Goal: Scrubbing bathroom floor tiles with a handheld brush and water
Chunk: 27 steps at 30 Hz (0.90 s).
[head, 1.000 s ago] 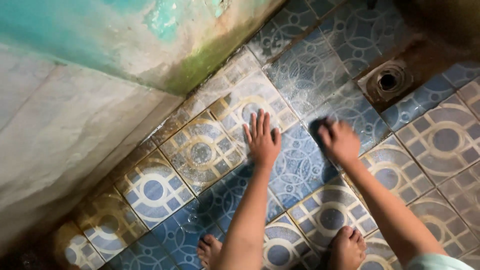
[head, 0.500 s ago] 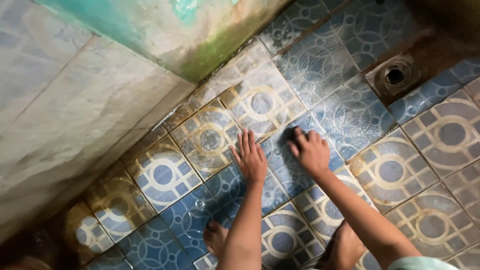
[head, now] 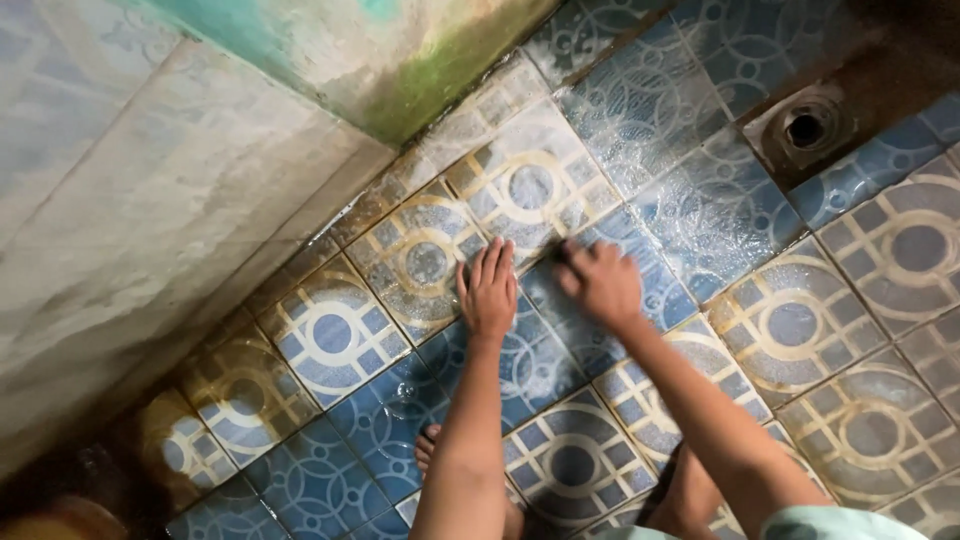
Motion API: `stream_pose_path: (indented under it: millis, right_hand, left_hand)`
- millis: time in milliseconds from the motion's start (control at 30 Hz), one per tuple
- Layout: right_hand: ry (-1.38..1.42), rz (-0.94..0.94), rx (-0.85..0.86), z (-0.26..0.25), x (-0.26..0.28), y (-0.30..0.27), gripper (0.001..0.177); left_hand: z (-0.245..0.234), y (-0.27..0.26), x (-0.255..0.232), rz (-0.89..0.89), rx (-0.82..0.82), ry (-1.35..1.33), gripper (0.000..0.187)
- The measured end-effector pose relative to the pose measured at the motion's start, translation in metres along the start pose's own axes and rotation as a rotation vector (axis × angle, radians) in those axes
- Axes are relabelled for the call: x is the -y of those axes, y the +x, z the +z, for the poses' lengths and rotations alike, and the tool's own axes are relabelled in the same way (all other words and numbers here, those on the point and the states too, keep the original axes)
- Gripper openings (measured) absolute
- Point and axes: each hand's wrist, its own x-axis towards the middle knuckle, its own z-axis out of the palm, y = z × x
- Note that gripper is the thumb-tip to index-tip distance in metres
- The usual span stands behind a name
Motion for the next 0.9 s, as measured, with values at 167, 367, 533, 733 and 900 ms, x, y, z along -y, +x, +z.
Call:
stream_pose_path:
  millis: [167,367,533,733,900]
  right_hand:
    - [-0.095,0.198,-0.108,0.012,-0.030,0.029,0.053]
    - [0.070,-0.301,0.121,-0.001,0.026,-0.036,0.047]
    - [-0.018,-0.164,-0.084,0.033,-0.025,0.059,0.051]
    - [-0.050,-0.040,-0.061,0.008,-0.009,0.010,0.052]
    - [0.217,-0.780,0.179,-0.013,-0.023,-0.080,0.034]
  left_hand:
    - [0.003,0.016,0.000,-0.122,-0.032,0.022,0.044]
    - [0.007,0.021,-0.002,-0.251,-0.014,0.041,0.045]
    - [0.002,0.025,-0.003,-0.264,0.008,0.024,0.044]
    - [0.001,0.025,-0.002,-0.282,0.018,-0.024,0.043]
    - [0.008,0.023,-0.002,-0.267,0.028,0.032,0.045]
